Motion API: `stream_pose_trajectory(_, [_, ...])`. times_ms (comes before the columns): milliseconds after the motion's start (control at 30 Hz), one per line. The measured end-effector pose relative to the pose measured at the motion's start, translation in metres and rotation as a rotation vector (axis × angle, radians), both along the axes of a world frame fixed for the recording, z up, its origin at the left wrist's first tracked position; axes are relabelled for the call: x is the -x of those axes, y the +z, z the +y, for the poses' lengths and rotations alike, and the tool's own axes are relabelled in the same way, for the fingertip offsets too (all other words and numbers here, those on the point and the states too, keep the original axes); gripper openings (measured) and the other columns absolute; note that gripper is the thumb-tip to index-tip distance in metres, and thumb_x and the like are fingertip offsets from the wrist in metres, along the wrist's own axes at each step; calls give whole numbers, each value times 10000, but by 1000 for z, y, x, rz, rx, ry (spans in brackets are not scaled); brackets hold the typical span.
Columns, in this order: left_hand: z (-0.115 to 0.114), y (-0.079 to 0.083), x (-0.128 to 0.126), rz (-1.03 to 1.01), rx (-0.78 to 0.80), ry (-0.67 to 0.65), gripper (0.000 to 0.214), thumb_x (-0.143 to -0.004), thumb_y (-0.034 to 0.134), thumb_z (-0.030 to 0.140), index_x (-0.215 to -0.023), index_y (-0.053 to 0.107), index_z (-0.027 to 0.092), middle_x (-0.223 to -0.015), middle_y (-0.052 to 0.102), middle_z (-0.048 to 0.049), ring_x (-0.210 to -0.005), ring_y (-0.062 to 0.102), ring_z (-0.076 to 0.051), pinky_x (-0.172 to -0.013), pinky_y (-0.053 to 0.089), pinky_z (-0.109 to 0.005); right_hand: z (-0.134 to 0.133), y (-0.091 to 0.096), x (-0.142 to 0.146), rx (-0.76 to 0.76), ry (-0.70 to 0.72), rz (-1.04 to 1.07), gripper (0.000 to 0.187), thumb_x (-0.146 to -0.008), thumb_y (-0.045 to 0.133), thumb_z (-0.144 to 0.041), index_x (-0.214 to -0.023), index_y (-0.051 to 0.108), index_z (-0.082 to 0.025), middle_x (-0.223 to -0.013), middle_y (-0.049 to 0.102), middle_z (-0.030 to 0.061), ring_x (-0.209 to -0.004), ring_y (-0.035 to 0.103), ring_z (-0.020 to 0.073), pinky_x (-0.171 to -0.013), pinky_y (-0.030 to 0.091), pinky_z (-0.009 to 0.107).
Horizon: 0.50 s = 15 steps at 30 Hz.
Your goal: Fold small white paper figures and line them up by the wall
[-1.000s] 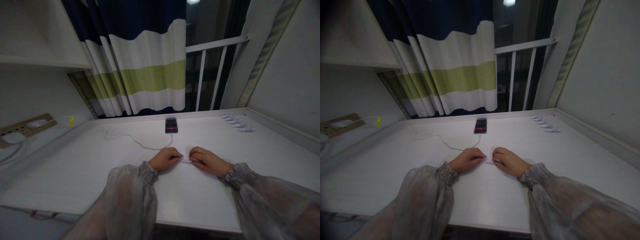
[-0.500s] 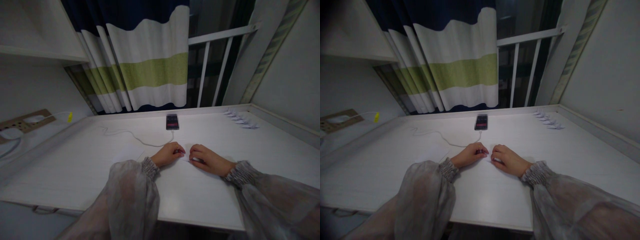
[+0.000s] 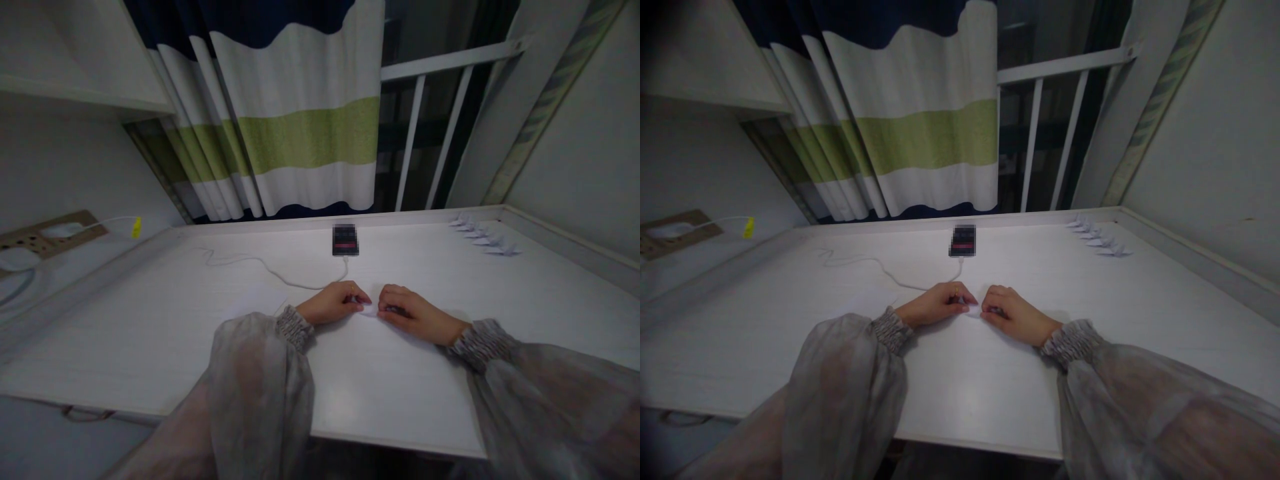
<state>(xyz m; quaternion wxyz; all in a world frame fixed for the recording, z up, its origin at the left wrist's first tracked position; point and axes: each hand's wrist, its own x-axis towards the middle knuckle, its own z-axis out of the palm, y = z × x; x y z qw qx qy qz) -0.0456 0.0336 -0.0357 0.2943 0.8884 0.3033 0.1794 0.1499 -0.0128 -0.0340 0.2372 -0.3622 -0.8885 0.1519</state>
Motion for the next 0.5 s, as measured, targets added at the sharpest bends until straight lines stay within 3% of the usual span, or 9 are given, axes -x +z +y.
stream_pose_trajectory(500, [2, 2, 3, 0, 126, -8, 246, -712, 547, 150, -953, 595, 140, -916, 586, -46, -744, 495, -102, -677, 391, -233, 4, -2, -1, 160, -26, 87, 140, -783, 474, -254, -674, 493, -167, -758, 470, 25, -659, 461, 118, -589, 399, 247])
